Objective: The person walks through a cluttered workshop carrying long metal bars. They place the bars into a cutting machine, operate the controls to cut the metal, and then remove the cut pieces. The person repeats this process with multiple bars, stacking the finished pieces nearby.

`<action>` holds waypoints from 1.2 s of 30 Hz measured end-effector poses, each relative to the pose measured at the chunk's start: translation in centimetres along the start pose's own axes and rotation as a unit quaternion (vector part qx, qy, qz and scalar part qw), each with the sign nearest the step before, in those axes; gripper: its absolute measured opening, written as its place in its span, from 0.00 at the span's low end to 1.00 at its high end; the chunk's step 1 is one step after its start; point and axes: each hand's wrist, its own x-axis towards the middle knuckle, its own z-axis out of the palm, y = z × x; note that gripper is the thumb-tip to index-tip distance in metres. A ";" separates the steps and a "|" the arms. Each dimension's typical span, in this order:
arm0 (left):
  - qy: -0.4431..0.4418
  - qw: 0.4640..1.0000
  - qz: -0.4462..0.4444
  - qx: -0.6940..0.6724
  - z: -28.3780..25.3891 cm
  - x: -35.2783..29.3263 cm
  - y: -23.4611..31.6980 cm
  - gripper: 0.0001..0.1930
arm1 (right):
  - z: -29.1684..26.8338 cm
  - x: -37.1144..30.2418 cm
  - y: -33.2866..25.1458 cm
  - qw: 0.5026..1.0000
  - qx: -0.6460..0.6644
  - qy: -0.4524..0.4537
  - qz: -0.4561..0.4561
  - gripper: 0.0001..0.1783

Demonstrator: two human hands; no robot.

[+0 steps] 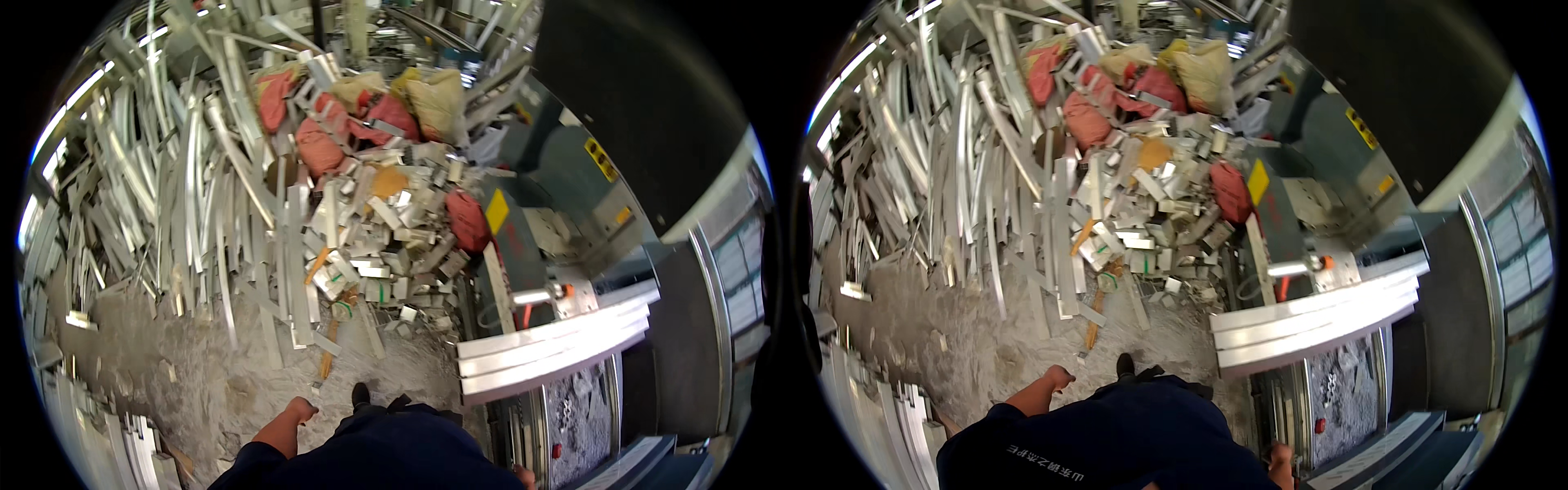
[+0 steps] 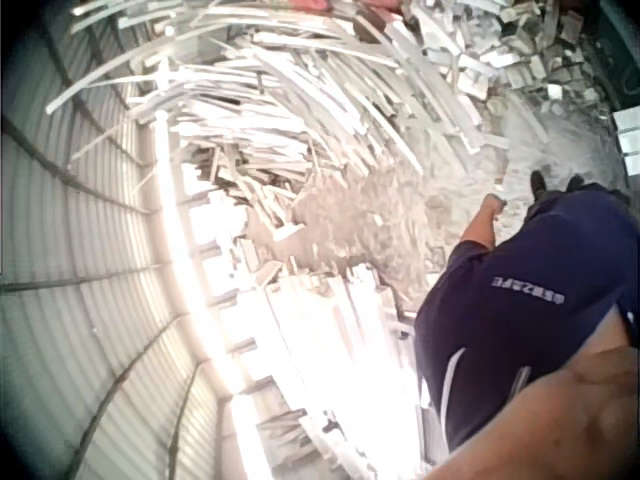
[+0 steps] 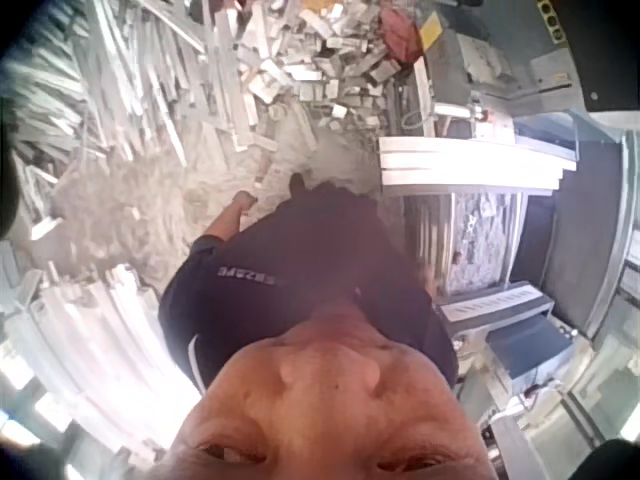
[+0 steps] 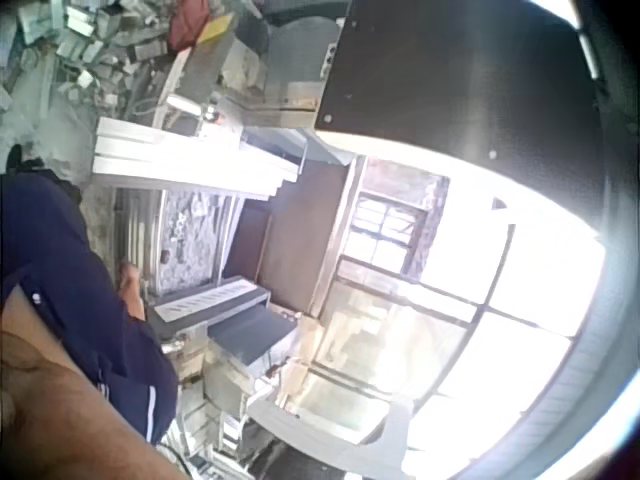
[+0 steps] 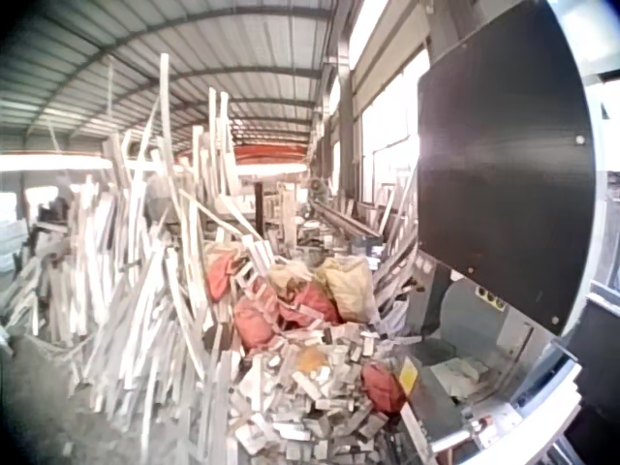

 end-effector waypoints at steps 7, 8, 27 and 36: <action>0.073 0.995 0.044 -0.057 -9.6 4.2 -3.9 0.26 | 15.4 -7.6 -3.7 0.974 -0.193 -0.118 -0.021 0.18; 0.056 0.994 0.040 -0.088 -9.7 5.2 -6.3 0.25 | 17.8 -9.5 -5.9 0.963 -0.220 -0.152 -0.031 0.18; 0.038 0.967 -0.142 -0.207 3.5 -12.2 -39.3 0.21 | 60.9 -24.3 -17.1 0.777 -0.469 -0.360 -0.218 0.16; 0.101 0.821 -0.214 -0.519 0.6 -10.9 -55.4 0.19 | 73.1 -38.6 -7.6 0.768 -0.511 -0.282 -0.263 0.17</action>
